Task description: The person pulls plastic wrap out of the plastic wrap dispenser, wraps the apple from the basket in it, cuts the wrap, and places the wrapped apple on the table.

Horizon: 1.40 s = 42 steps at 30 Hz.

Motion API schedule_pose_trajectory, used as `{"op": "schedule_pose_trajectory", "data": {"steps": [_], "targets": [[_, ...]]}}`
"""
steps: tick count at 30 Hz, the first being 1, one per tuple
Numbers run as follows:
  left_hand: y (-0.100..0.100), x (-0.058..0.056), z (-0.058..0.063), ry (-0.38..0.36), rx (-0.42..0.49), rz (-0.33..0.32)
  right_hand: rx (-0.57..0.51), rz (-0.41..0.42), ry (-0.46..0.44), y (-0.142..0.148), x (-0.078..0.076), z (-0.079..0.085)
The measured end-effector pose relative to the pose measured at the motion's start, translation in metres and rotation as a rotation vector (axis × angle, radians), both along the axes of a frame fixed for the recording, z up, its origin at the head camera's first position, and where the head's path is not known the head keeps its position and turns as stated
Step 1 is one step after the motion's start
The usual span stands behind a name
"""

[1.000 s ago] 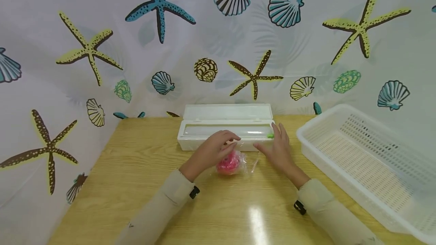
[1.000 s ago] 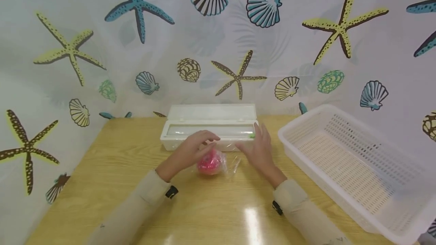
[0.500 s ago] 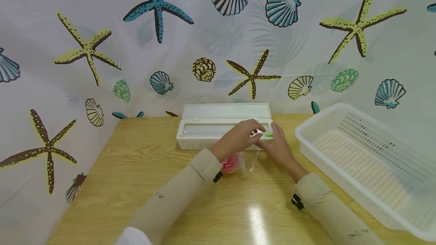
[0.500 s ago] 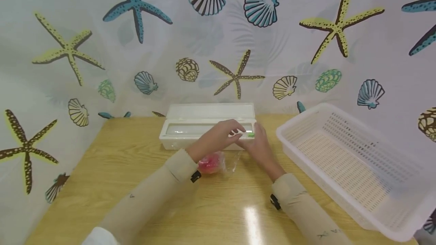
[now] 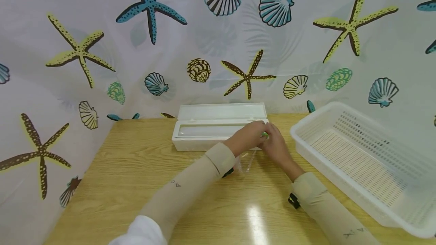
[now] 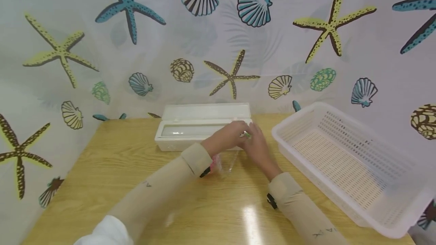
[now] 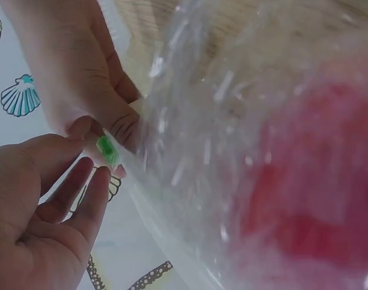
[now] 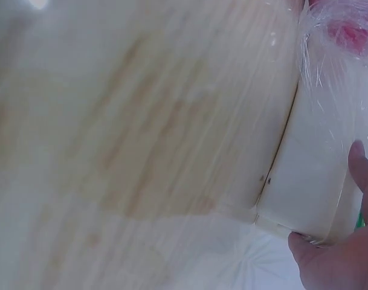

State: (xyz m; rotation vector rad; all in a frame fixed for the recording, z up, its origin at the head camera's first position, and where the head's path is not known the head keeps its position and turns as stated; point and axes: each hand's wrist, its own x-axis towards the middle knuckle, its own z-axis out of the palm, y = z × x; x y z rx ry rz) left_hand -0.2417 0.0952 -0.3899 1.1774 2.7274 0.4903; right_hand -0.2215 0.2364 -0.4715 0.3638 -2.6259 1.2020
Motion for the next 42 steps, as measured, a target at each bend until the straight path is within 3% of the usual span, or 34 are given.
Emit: {"op": "schedule_pose_trajectory", "data": {"steps": [5,13,18,28,36,42], "targets": [[0.008,-0.003,-0.006,0.036,-0.021,-0.023,-0.020,0.002,0.020,0.001,0.001,-0.001],[0.017,-0.008,-0.012,0.094,-0.072,0.012,-0.049,-0.029,-0.014,0.002,0.005,-0.001],[0.018,-0.006,-0.009,0.119,-0.091,0.030,-0.059,-0.044,-0.024,0.001,0.003,-0.001],[0.017,-0.004,-0.007,0.080,-0.027,-0.018,0.001,-0.076,-0.053,0.005,0.004,0.001],[0.006,-0.010,-0.006,0.061,-0.086,-0.033,0.031,-0.088,-0.105,0.004,0.003,0.002],[-0.001,-0.015,-0.007,-0.012,-0.031,-0.039,0.033,-0.116,-0.082,0.006,0.000,-0.001]]}}
